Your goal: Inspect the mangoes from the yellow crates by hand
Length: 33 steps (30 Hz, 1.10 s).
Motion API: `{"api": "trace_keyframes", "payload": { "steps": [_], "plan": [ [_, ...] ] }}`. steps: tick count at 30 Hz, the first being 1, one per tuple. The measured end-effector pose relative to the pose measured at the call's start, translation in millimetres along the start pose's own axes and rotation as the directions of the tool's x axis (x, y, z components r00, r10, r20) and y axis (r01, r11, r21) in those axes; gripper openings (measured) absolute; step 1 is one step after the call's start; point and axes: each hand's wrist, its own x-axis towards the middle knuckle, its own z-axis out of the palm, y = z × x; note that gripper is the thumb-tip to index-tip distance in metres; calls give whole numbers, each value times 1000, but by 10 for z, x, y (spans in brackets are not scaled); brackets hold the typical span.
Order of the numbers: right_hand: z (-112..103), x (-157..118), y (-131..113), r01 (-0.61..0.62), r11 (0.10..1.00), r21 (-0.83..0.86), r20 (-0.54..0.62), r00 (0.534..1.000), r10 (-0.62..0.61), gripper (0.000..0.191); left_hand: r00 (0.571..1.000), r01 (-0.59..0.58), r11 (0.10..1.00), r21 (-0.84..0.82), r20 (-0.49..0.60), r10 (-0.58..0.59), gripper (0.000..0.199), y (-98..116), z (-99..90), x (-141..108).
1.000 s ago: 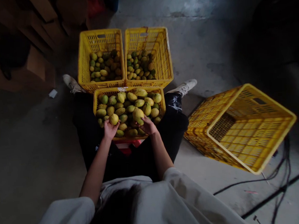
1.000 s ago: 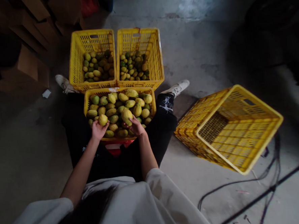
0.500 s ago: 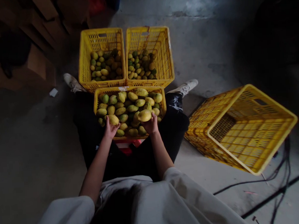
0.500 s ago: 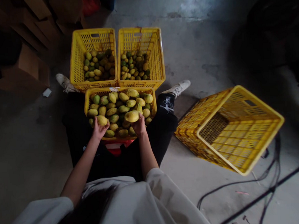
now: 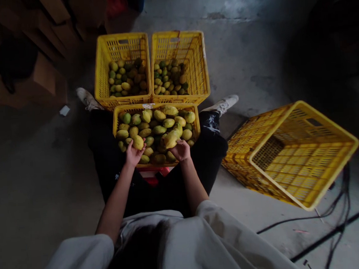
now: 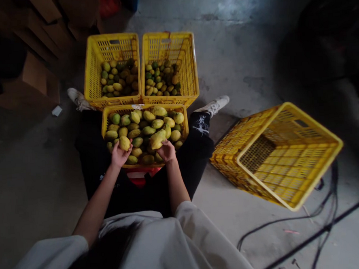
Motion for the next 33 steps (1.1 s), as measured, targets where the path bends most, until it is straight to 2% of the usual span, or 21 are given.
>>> {"api": "trace_keyframes", "payload": {
  "steps": [5, 10, 14, 17, 21, 24, 27, 30, 33],
  "plan": [
    [-93, 61, 17, 2, 998, -59, -46, 999, -5, 37, 999, -17, 995, 97, -28, 20, 30, -17, 25, 9],
    [-183, 114, 47, -18, 997, -69, -98, 995, 12, 32, 999, -36, 989, 145, 34, 31, 47, -24, 40, -40],
    [-168, 143, 83, 66, 998, -23, -199, 977, -69, 23, 999, -18, 994, 112, 38, 14, 47, 1, 32, -45],
    [-156, 158, 104, 142, 989, -39, -211, 966, -148, 30, 1000, 7, 992, 123, 14, -9, 40, 0, 11, -7],
    [-150, 139, 102, 204, 978, -47, -173, 962, -209, 39, 997, -23, 992, 126, -74, 32, 24, -27, -8, 56],
    [-133, 107, 78, 161, 987, 21, -158, 975, -155, 46, 995, -50, 992, 116, -76, 59, 22, -39, -17, 86],
    [-104, 85, 57, 101, 992, 74, -155, 984, -89, 46, 996, -22, 994, 110, -81, 31, 31, -28, -29, 90],
    [-72, 74, 48, 25, 998, 65, -149, 989, -16, 45, 995, 0, 997, 79, -104, 9, 43, -3, -34, 74],
    [-43, 52, 37, -73, 996, 44, -147, 986, 79, 44, 991, 10, 1000, 9, -136, -9, 44, 17, -20, 51]
  ]
}}
